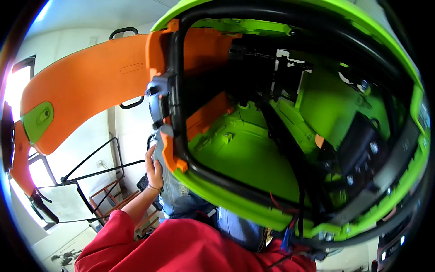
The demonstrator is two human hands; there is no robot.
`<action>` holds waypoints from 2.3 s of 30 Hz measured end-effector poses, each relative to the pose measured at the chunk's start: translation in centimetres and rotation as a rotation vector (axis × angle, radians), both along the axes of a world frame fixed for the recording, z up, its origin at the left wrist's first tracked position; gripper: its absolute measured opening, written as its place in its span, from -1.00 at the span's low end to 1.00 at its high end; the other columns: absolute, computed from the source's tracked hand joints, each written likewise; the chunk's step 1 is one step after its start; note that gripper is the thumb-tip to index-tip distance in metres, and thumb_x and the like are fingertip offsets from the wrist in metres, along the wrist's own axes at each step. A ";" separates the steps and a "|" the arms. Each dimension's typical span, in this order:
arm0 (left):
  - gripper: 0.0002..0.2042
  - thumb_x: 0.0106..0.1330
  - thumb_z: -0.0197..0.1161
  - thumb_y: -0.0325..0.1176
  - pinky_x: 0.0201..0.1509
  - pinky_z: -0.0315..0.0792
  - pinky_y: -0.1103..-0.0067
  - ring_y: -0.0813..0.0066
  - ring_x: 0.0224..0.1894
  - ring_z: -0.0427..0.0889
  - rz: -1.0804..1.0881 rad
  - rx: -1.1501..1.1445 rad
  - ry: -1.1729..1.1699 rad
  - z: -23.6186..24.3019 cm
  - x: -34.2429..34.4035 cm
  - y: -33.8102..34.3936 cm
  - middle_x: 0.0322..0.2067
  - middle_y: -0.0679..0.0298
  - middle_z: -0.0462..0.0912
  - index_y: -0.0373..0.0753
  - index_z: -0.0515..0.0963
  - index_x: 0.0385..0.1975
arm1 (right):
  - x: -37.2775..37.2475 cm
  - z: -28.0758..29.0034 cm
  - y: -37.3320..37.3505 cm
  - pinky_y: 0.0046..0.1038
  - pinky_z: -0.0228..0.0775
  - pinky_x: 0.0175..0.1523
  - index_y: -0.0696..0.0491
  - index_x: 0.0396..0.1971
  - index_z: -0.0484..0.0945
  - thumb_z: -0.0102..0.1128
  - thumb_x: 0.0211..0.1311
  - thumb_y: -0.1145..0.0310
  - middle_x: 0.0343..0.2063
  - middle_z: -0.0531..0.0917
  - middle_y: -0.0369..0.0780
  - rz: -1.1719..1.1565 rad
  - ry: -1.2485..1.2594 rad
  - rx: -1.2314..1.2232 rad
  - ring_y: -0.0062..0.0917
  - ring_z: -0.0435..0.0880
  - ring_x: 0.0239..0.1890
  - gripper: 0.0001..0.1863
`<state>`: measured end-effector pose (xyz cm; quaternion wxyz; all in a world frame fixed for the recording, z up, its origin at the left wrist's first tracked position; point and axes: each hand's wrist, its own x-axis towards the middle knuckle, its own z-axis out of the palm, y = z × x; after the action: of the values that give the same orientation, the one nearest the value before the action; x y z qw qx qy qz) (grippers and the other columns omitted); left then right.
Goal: The person disassembles parts of an electric scooter, loosening internal components by hand and using a screwdriver to remove screws and body panels from the frame.
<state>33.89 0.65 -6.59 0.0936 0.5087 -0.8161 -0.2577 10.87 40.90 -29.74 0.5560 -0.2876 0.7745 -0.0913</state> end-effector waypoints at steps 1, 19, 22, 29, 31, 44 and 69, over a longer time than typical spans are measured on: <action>-0.53 0.26 -0.06 -0.46 0.36 0.13 0.35 0.09 0.24 0.33 0.025 0.026 0.025 0.0 0.0 -0.1 0.17 0.02 0.40 -0.34 0.32 0.21 | -0.6 0.8 -0.2 -0.33 0.45 -0.09 0.07 -0.06 0.60 0.15 0.30 0.27 -0.19 0.65 -0.02 0.036 0.037 -0.054 -0.18 0.64 -0.16 -0.71; -0.65 0.32 0.13 -0.49 0.26 0.27 0.45 0.26 0.14 0.45 0.048 0.080 0.409 3.3 -6.6 0.7 0.09 0.13 0.50 -0.32 0.42 0.11 | -4.4 32.1 8.1 -0.68 -0.10 -0.68 0.21 -0.16 0.51 -0.02 0.35 0.23 -0.69 0.40 -0.36 -1.296 -0.095 -0.355 -0.78 0.17 -0.78 -0.67; -0.75 0.28 0.14 -0.56 0.20 0.32 0.46 0.32 0.03 0.51 0.034 0.147 0.663 5.6 -10.8 1.1 -0.05 0.14 0.56 -0.33 0.48 -0.04 | -2.5 36.5 11.1 -0.68 -0.11 -0.69 0.23 -0.19 0.49 0.03 0.28 0.22 -0.74 0.36 -0.38 -1.375 -0.014 -0.445 -0.78 0.16 -0.79 -0.66; -0.65 0.00 0.34 -0.50 0.00 0.44 0.37 0.20 -0.09 0.59 -0.864 -0.363 0.677 13.6 -19.4 4.8 -0.17 0.16 0.62 -0.29 0.54 -0.15 | -3.4 46.7 13.1 -0.68 -0.05 -0.67 0.20 -0.18 0.35 0.16 0.25 0.11 -0.70 0.31 -0.38 -1.388 0.004 -0.992 -0.77 0.18 -0.76 -0.57; -0.63 -0.01 0.36 -0.47 -0.01 0.44 0.36 0.23 -0.08 0.59 -0.899 -0.323 0.677 12.9 -21.1 5.9 -0.16 0.21 0.63 -0.27 0.54 -0.13 | -4.7 48.2 10.4 -0.71 -0.03 -0.65 0.19 -0.13 0.32 0.18 0.24 0.13 -0.62 0.33 -0.36 -1.313 -0.018 -1.054 -0.80 0.19 -0.72 -0.55; -0.66 0.03 0.33 -0.56 0.02 0.40 0.41 0.37 -0.18 0.59 -0.814 -0.322 0.505 11.5 -20.3 7.6 -0.23 0.32 0.64 -0.21 0.58 -0.13 | -11.1 48.8 -6.6 -0.76 -0.03 -0.52 0.27 -0.04 0.44 0.13 0.17 0.02 -0.36 0.50 -0.28 -0.892 0.184 -0.602 -0.83 0.27 -0.57 -0.41; -0.72 0.02 0.34 -0.44 -0.02 0.38 0.37 0.22 -0.25 0.56 -0.708 -0.271 0.685 11.4 -20.0 8.4 -0.35 0.21 0.59 -0.28 0.53 -0.23 | -10.6 54.3 -18.3 -0.57 0.45 -0.09 0.24 -0.14 0.54 0.02 0.20 0.47 -0.28 0.63 -0.21 -0.358 0.223 -0.530 -0.61 0.62 -0.23 -0.73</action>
<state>13.89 9.00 4.79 0.3278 0.0707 -0.8871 -0.3172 0.23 22.65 24.52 0.3489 -0.2900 0.8180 -0.3536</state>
